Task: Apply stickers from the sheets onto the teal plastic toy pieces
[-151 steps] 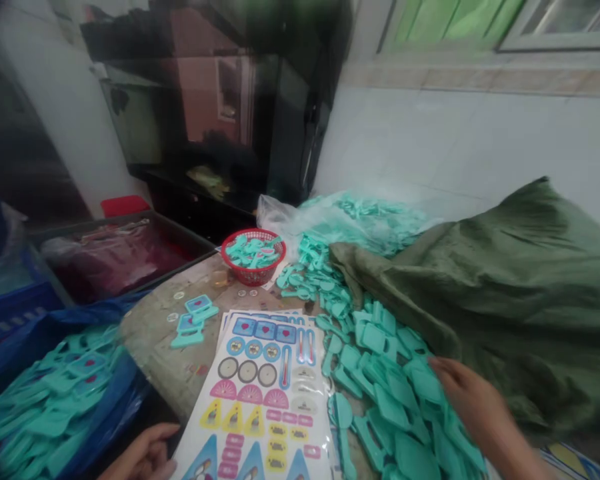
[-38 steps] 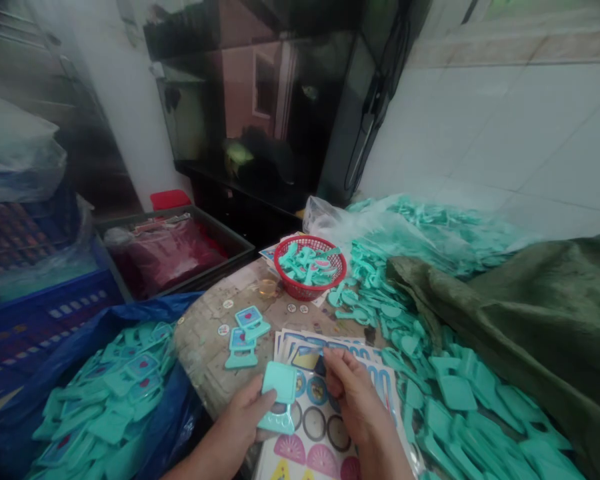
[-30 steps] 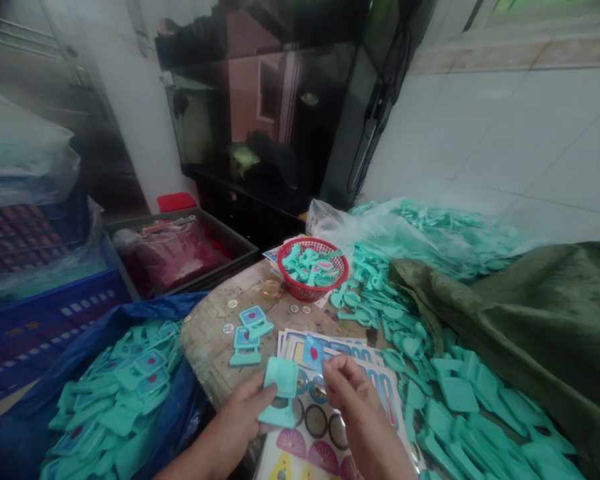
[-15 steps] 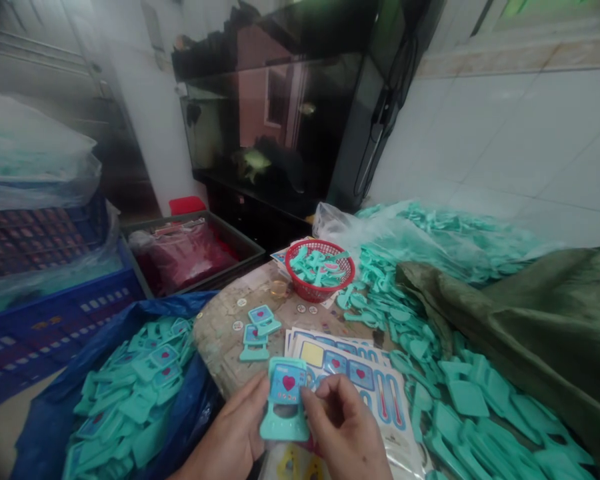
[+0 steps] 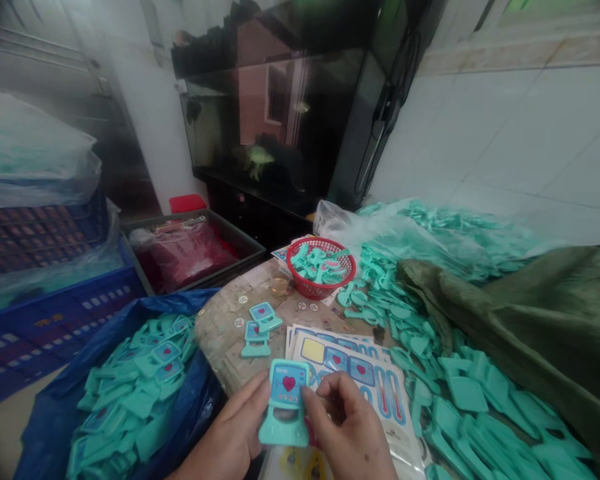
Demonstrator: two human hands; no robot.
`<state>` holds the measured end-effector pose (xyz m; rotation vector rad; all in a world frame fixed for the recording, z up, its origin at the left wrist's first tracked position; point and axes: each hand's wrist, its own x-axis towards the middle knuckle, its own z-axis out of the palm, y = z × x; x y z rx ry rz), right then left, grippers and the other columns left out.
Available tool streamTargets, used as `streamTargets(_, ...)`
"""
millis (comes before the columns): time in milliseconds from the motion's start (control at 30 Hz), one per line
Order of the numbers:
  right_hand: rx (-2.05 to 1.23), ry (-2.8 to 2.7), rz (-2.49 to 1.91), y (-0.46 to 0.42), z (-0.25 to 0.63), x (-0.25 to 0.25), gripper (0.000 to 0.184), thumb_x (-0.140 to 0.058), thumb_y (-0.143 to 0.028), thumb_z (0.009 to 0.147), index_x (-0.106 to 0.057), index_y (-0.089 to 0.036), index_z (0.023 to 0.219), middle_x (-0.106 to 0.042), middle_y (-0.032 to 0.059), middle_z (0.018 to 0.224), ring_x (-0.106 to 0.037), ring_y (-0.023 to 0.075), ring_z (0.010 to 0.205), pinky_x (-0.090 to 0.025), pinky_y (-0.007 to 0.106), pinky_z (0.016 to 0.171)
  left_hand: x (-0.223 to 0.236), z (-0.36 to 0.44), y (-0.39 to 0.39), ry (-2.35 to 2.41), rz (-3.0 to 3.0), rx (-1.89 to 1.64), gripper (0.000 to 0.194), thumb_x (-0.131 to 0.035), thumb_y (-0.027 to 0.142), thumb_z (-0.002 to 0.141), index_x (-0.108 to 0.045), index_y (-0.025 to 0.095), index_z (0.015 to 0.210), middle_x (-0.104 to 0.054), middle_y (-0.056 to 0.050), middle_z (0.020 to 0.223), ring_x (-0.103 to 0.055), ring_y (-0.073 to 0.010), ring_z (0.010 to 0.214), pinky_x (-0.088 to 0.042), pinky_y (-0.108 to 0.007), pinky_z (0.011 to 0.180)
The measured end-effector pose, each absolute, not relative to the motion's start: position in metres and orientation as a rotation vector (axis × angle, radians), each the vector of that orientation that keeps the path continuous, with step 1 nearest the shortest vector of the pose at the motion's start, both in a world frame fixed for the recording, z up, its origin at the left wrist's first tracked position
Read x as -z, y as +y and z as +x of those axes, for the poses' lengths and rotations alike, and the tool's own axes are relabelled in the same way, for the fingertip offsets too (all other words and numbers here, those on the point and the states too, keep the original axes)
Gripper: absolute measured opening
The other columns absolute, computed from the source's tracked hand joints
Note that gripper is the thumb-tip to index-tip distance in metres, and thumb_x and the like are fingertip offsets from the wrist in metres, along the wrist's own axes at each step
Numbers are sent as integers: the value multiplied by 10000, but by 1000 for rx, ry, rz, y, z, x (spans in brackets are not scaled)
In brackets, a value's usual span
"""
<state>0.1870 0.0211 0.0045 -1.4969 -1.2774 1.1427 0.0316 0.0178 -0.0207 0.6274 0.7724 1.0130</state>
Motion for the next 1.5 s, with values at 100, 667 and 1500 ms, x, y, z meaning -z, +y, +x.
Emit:
streamTargets(100,-1147,-1272,-1502,22,187,-5,350,-611,-534,736,-447,-227,694,-460,-88,533,-471,84,476,-384,184,432,17,31,17,794,647,-1009,573,-530,545,797,-505,231,1276,-557,-86,1307,-519,-276,1192,-441,-423,975)
streamTargets(667,-1172,-1230,-1526,20,184,-13,384,-634,-553,700,-450,-217,667,-448,-84,538,-436,80,494,-375,180,456,15,31,16,836,649,-1038,442,-516,494,821,-592,254,1184,-656,-55,1171,-561,-250,1147,-480,-391,938)
streamTargets(1500,-1081,-1269,-1568,19,178,-13,333,-616,-502,724,-462,-209,687,-433,-74,562,-398,91,517,-363,201,473,16,31,13,916,683,-1032,507,-503,534,808,-565,250,1222,-637,-60,1206,-564,-266,1145,-507,-399,901)
